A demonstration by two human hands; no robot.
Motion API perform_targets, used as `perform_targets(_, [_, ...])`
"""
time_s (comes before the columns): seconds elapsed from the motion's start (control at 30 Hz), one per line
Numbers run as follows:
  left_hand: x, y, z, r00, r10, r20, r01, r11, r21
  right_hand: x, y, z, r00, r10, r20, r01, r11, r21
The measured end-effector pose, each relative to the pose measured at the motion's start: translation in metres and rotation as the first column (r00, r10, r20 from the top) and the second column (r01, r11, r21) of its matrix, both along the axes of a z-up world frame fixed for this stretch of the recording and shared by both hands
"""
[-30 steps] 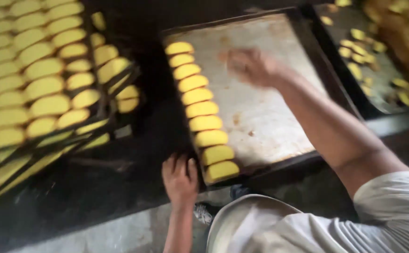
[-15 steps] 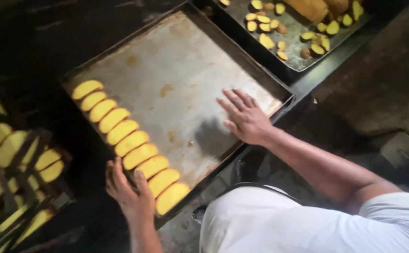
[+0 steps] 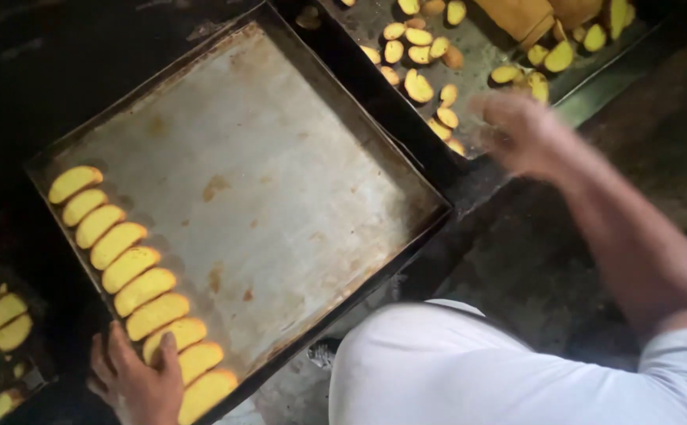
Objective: The recorder is placing slices of bread or cake onto metal baking trays in an organized manner.
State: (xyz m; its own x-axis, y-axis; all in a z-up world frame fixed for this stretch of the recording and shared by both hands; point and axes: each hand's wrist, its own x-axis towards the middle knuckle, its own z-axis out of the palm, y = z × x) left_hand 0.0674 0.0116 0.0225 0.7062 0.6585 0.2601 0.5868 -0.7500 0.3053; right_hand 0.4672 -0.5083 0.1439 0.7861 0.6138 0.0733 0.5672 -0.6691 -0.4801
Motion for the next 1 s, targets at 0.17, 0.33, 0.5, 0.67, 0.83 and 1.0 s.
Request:
perform_targets(0.17, [-0.003, 0.000, -0.002, 0.996, -0.051, -0.071, 0.062, 0.985, 0.159, 0.181, -0.048, -0.041, 0.758, -0.207, 0.618, 0.435, 0.867, -0.243])
perform_targets(0.33, [0.001, -0.012, 0.004, 0.988, 0.051, -0.142, -0.017, 0.973, 0.231, 0.320, -0.068, -0.132, 0.805, -0.593, 0.037, 0.577, 0.766, -0.282])
perform_targets(0.5, [0.003, -0.014, 0.015, 0.994, 0.042, -0.097, -0.016, 0.968, 0.250, 0.308, -0.041, -0.133, 0.774, -0.474, 0.419, 0.603, 0.754, -0.262])
perform_targets(0.67, [0.002, -0.016, 0.014, 0.996, 0.030, -0.082, -0.011, 0.974, 0.225, 0.314, -0.064, -0.121, 0.810, -0.497, 0.311, 0.531, 0.847, -0.027])
perform_targets(0.83, [0.009, -0.024, 0.022, 0.999, 0.032, 0.005, -0.032, 0.982, 0.185, 0.192, -0.060, -0.033, 0.892, -0.316, -0.322, 0.443, 0.748, 0.494])
perform_targets(1.0, [0.005, -0.018, 0.018, 0.997, 0.030, 0.071, -0.040, 0.988, 0.152, 0.080, 0.032, -0.010, 0.893, 0.024, -0.449, 0.237, 0.823, 0.515])
